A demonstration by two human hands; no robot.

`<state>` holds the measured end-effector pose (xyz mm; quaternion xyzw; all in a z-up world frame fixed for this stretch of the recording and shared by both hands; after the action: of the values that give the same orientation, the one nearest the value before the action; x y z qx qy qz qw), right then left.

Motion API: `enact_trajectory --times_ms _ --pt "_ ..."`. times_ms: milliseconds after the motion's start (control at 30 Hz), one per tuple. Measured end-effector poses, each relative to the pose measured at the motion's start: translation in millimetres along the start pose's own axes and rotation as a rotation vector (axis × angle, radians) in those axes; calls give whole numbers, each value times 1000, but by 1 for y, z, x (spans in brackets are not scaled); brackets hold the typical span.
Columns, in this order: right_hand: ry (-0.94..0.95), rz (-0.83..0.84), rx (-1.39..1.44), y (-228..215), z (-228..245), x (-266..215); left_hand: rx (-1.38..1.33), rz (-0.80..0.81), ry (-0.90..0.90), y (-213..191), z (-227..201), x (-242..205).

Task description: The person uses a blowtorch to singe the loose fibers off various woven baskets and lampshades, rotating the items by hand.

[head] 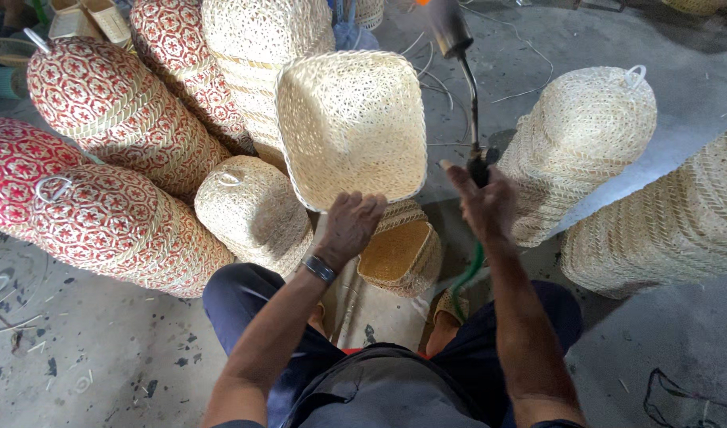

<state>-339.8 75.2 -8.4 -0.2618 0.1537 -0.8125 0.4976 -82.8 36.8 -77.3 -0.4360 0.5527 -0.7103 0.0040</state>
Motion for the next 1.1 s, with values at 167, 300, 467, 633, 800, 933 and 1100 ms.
enact_trajectory --times_ms 167,300,467,633,800,933,1100 --pt "3 -79 218 35 -14 -12 -121 28 -104 17 -33 0" --pt "-63 -154 83 46 -20 -6 -171 47 -166 18 -52 6" --pt "-188 -181 -60 28 -36 17 -231 -231 -135 -7 -52 15" --pt "-292 -61 -179 -10 -51 27 -293 -130 -536 -68 35 7" --pt "-274 155 -135 -20 -53 28 -1035 357 -885 -79 75 -4" --pt "-319 240 -185 -13 -57 27 -1038 571 -1032 -50 82 -19" --pt "-450 79 -420 -7 -60 26 -1171 382 -820 -8 80 -67"
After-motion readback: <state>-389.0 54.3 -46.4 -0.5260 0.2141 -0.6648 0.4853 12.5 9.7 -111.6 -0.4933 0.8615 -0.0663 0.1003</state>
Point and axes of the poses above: each hand's wrist, its own x-axis towards the middle knuckle, its own y-axis out of the palm, z = x × y, the point moved 1 cm from there along x, towards the middle knuckle, and after that the axes turned 11 degrees about -x, right-handed, at the moved point
